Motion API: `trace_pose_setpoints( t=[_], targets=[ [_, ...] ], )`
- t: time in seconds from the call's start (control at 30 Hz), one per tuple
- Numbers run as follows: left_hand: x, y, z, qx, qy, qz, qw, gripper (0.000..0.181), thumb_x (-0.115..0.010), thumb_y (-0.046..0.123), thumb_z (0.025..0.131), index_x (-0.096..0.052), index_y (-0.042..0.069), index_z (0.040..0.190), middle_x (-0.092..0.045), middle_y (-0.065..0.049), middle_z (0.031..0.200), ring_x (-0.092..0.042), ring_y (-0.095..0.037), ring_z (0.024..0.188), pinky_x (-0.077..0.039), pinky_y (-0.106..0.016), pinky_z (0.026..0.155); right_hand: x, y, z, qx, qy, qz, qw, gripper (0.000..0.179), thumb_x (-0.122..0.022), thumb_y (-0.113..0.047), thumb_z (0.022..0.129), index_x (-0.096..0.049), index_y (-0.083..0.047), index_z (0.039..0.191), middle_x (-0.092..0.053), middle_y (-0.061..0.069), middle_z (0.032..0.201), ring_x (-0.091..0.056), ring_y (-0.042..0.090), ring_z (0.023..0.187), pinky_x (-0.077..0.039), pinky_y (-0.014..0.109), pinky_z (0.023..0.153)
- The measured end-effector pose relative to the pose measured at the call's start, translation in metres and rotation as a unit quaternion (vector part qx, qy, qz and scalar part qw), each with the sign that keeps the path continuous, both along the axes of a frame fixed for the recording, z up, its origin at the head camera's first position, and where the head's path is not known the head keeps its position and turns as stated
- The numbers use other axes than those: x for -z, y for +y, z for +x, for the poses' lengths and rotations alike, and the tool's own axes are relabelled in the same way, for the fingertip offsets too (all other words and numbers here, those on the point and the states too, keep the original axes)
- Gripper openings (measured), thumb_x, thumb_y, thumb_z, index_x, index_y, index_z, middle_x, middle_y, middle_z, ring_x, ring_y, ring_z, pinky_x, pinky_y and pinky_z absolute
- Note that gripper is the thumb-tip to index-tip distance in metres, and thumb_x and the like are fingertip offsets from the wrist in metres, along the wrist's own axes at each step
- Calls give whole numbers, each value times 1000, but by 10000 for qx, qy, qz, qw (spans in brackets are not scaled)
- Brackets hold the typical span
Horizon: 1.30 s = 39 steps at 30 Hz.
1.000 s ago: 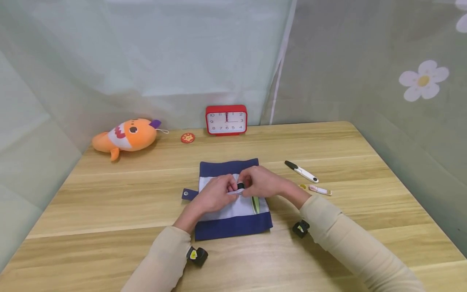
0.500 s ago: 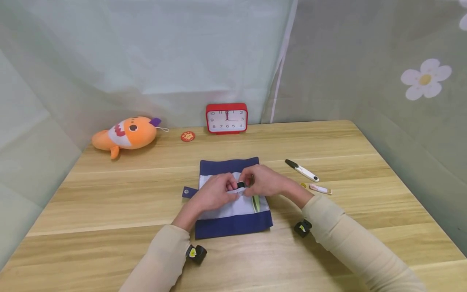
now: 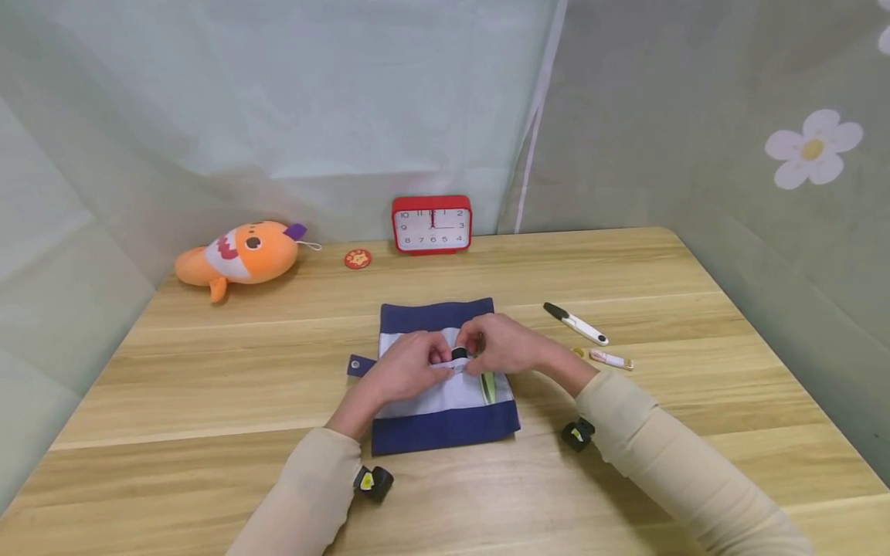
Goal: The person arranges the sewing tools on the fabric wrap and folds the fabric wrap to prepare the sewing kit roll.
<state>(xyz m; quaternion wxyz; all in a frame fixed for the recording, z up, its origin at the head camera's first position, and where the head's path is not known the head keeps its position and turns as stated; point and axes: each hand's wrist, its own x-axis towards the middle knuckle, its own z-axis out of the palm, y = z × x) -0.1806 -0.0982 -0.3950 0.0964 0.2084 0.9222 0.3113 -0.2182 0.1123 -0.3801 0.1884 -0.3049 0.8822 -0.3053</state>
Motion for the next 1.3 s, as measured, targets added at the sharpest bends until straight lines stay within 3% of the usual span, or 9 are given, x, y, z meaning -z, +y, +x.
trace_pose_setpoints(
  t=[0.33, 1.3],
  targets=[
    [-2, -1, 0, 133, 54, 17, 9999, 8, -77, 10, 90, -70, 10, 94, -64, -2, 86, -56, -15, 81, -47, -30, 77, 3, 2, 0, -55, -7, -58, 10000, 23, -84, -8, 80, -73, -13, 99, -64, -1, 87, -56, 16, 88, -46, 28, 77],
    [-5, -2, 1, 137, 138, 61, 9998, 6, -75, 10, 90, -70, 9, 92, -63, -2, 84, -55, -15, 79, -45, -30, 75, 4, 3, -2, -69, -81, -207, 9997, 21, -86, -10, 81, -73, -13, 96, -63, -1, 85, -54, 16, 86, -44, 27, 75]
  ],
)
